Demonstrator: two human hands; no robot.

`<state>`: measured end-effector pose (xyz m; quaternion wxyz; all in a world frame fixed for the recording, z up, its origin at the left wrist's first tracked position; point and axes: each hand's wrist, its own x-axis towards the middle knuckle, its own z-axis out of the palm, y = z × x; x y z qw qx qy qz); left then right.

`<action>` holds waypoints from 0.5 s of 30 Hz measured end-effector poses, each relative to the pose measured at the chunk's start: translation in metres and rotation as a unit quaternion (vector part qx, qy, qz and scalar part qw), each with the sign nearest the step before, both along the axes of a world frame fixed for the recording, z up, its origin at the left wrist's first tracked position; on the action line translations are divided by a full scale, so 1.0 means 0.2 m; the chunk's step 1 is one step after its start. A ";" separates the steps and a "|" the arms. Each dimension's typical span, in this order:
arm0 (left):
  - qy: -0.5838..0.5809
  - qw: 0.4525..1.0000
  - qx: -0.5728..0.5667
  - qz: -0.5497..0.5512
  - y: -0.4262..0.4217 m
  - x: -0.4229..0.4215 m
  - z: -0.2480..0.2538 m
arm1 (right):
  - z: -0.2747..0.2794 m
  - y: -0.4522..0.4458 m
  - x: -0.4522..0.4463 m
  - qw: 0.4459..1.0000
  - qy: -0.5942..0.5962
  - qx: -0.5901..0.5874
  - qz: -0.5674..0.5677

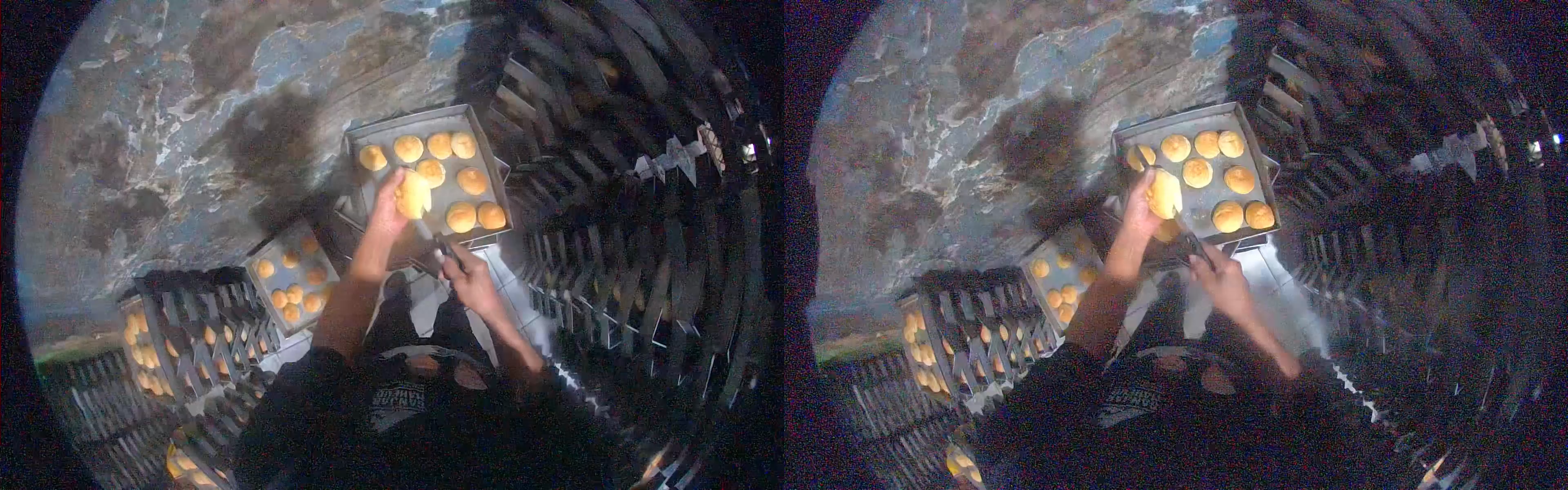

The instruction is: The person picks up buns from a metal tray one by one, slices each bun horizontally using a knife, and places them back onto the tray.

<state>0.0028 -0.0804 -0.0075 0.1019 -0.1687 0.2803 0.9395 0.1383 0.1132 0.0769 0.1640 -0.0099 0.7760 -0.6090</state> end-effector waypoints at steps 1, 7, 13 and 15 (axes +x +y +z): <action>-0.004 1.000 0.003 0.003 -0.04 -0.02 -0.04 | -0.06 0.03 0.06 1.000 -0.004 0.003 0.003; -0.021 0.997 0.076 -0.001 -0.02 0.06 -0.13 | -0.22 -0.01 0.05 0.989 -0.122 0.078 -0.025; -0.045 0.990 0.130 -0.011 -0.09 0.00 -0.39 | -0.56 -0.13 -0.08 0.992 -0.090 -0.088 -0.013; -0.037 0.998 0.046 0.007 -0.19 -0.09 -0.47 | -0.70 0.03 0.14 0.990 -0.124 -0.070 -0.013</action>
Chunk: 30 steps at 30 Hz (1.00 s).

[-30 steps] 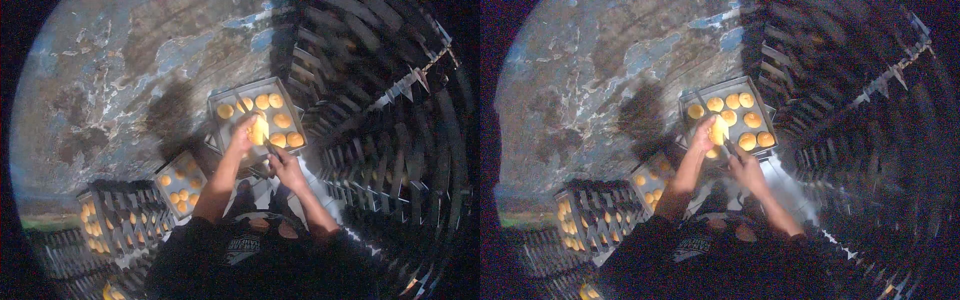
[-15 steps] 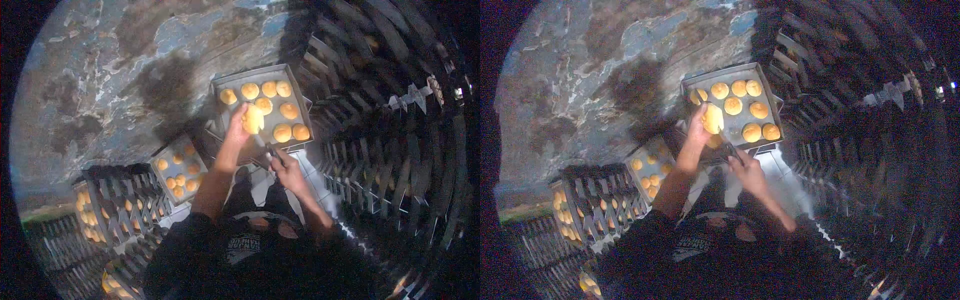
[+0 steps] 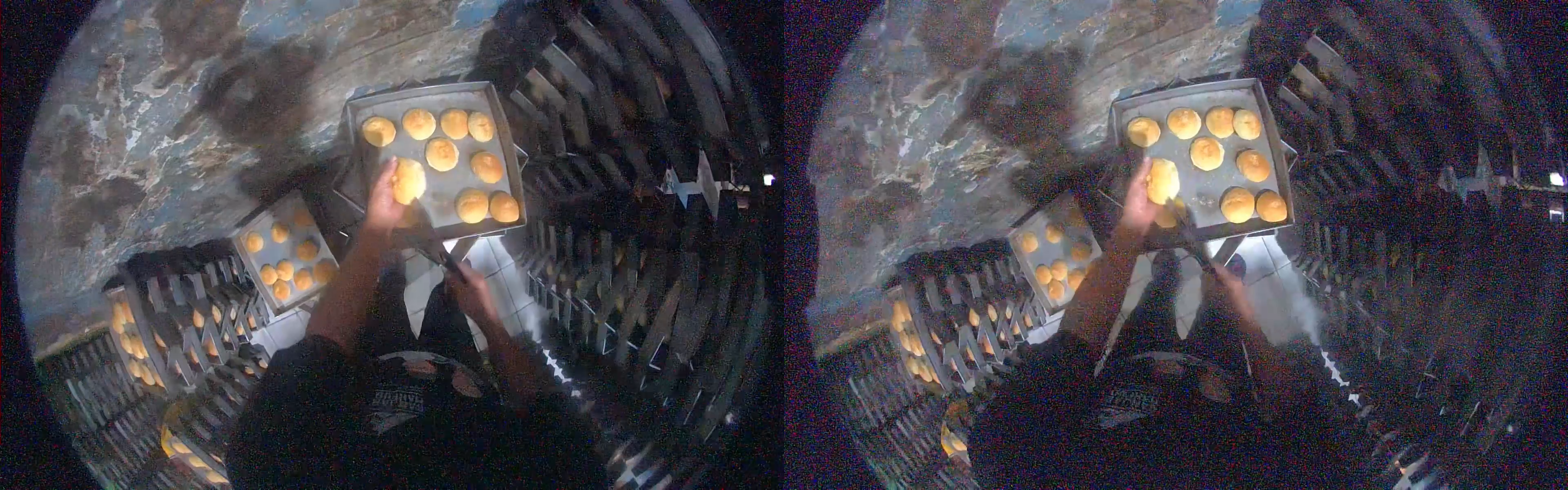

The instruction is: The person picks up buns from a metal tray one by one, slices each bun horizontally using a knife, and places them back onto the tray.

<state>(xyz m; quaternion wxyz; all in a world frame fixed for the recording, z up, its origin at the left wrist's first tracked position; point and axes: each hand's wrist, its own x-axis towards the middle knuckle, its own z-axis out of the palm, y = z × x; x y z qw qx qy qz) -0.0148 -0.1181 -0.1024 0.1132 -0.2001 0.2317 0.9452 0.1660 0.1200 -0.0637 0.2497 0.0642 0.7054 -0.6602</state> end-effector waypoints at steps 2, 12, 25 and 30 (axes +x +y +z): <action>0.027 0.997 -0.066 0.034 -0.04 -0.08 -0.04 | -0.19 0.20 0.29 0.988 0.126 0.081 0.025; 0.024 0.413 -0.899 -0.142 -0.07 0.24 -1.24 | -0.18 0.44 0.69 0.982 -0.082 0.134 -0.109; 0.092 0.862 -0.443 -0.227 0.13 0.27 -0.26 | 0.45 0.25 0.11 0.990 -0.043 0.056 -0.119; 0.050 0.999 0.008 0.004 0.25 0.17 0.17 | 0.62 0.18 -0.01 0.993 0.021 -0.010 -0.115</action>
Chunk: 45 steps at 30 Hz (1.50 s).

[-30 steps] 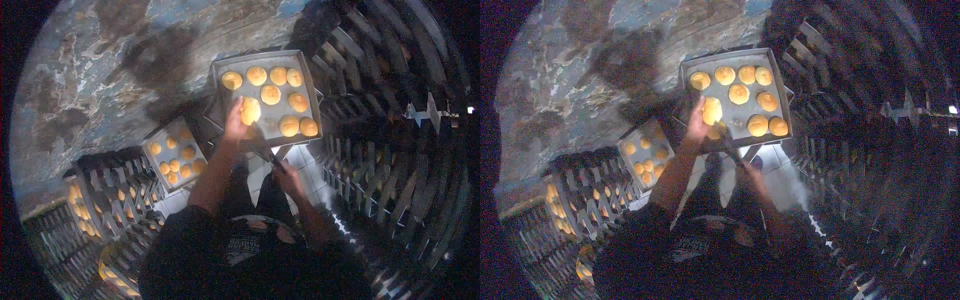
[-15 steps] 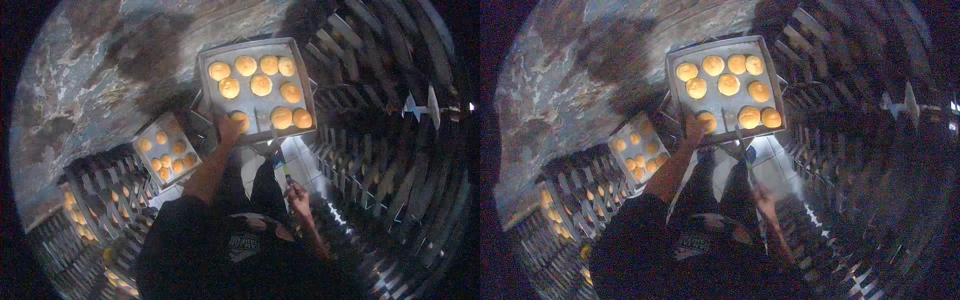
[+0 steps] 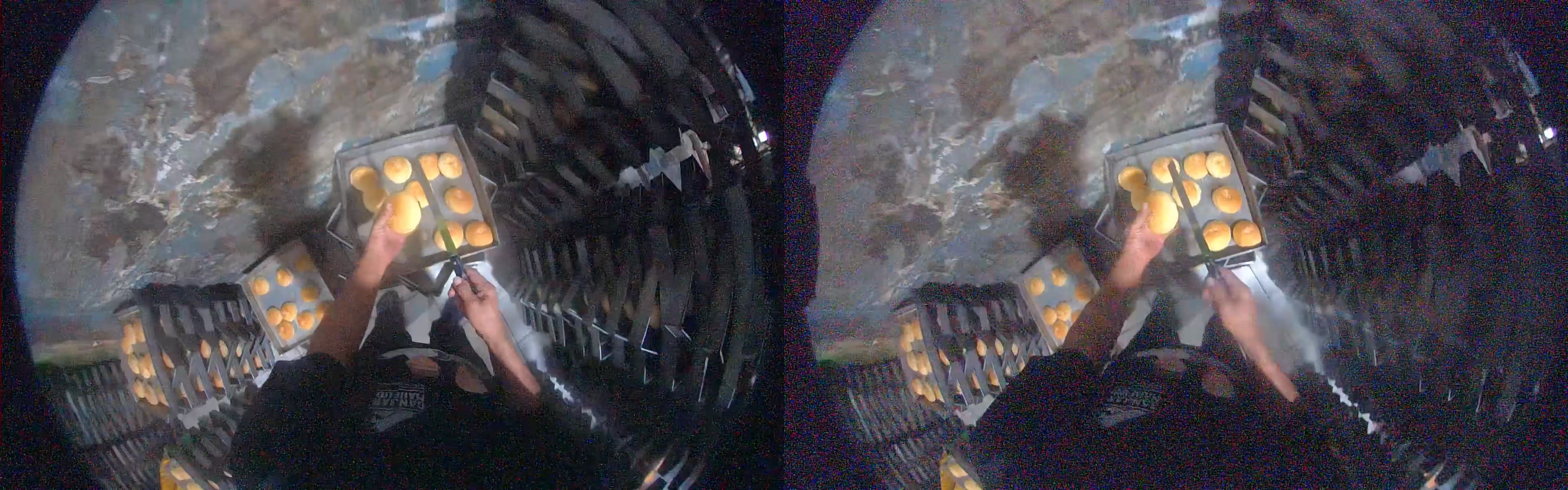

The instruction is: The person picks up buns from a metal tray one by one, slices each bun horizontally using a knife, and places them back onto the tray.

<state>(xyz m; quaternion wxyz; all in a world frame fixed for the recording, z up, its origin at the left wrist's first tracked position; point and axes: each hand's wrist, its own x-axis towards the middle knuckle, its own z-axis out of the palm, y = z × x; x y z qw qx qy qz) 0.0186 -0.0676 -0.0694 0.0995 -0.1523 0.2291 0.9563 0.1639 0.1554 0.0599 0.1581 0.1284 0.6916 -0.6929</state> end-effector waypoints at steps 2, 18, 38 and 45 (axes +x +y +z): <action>0.020 1.000 -0.005 0.000 0.03 -0.06 0.23 | 0.04 -0.01 -0.02 0.999 0.035 0.006 -0.003; 0.028 0.996 0.020 0.080 0.16 -0.16 0.64 | 0.21 -0.02 0.12 0.978 0.190 0.090 0.007; 0.114 0.993 -0.005 -0.018 0.03 -0.12 0.59 | 0.37 0.00 0.17 0.956 0.194 0.216 0.042; 0.166 0.981 -0.080 -0.065 0.10 -0.06 0.63 | 0.49 0.05 0.02 0.963 0.165 0.208 0.041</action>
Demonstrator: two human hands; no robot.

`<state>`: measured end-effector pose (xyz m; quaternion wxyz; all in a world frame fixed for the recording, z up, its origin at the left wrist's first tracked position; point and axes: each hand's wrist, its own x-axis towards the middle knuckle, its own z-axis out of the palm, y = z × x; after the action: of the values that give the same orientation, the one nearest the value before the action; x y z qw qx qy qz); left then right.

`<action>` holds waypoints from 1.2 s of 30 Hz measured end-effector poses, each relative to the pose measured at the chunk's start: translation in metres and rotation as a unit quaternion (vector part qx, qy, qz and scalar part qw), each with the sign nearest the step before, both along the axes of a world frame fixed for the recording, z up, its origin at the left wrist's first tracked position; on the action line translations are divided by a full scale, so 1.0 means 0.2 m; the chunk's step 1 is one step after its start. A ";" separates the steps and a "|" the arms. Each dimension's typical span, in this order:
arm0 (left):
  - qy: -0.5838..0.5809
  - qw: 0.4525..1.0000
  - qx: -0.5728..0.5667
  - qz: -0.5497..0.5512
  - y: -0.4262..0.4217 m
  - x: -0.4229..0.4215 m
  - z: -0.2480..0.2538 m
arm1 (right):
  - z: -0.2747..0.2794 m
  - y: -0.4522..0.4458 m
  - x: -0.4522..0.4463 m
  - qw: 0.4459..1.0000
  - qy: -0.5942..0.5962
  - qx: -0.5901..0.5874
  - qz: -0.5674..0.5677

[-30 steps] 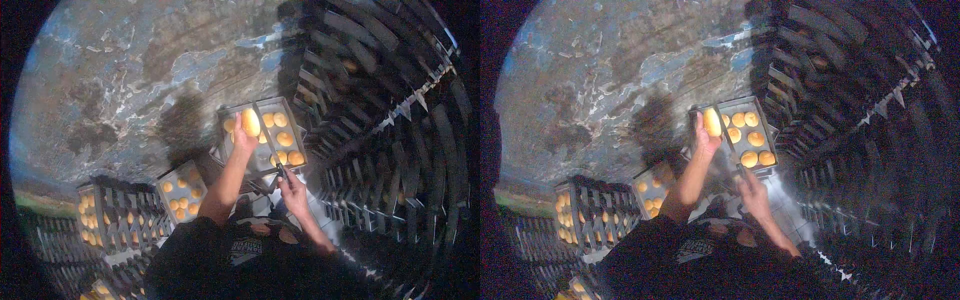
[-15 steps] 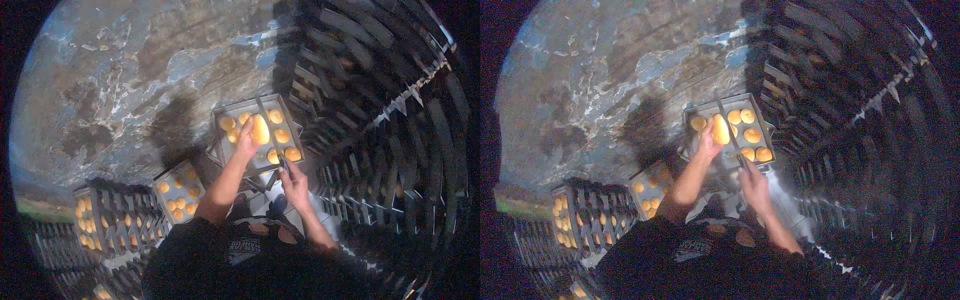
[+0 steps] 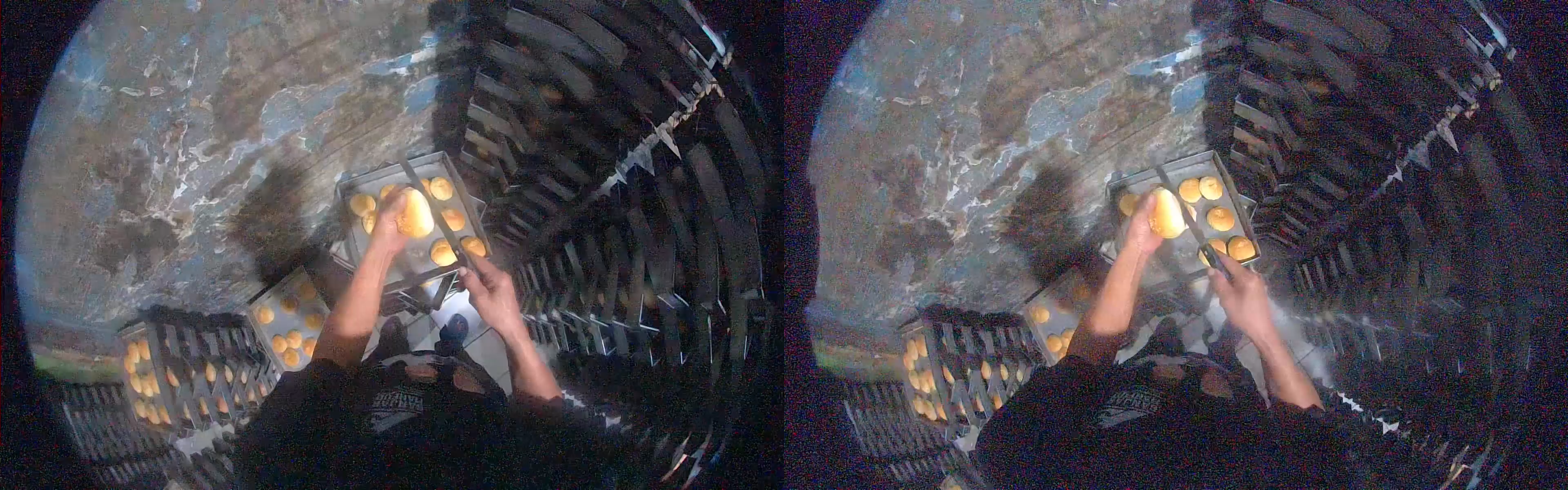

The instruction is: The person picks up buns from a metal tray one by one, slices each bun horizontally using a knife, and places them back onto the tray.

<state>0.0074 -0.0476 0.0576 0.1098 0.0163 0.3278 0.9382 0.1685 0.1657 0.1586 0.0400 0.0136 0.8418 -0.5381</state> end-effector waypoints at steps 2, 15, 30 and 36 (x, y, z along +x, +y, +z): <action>-0.027 0.999 0.017 0.032 -0.05 -0.03 0.03 | 0.01 0.01 0.11 0.998 -0.026 -0.059 0.000; -0.001 0.998 -0.058 -0.032 -0.14 -0.05 0.00 | 0.00 0.07 0.14 0.996 -0.067 -0.054 0.032; -0.025 0.995 -0.094 -0.028 -0.13 0.05 0.04 | 0.00 0.04 0.14 0.986 -0.148 -0.060 0.037; -0.066 0.994 -0.086 -0.004 0.00 0.06 -0.09 | -0.03 -0.04 -0.10 0.990 -0.114 -0.039 0.072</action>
<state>0.0196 -0.0472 0.0404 0.1362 -0.0533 0.3991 0.9052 0.1478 0.1574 0.1519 0.1752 0.0129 0.8089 -0.5610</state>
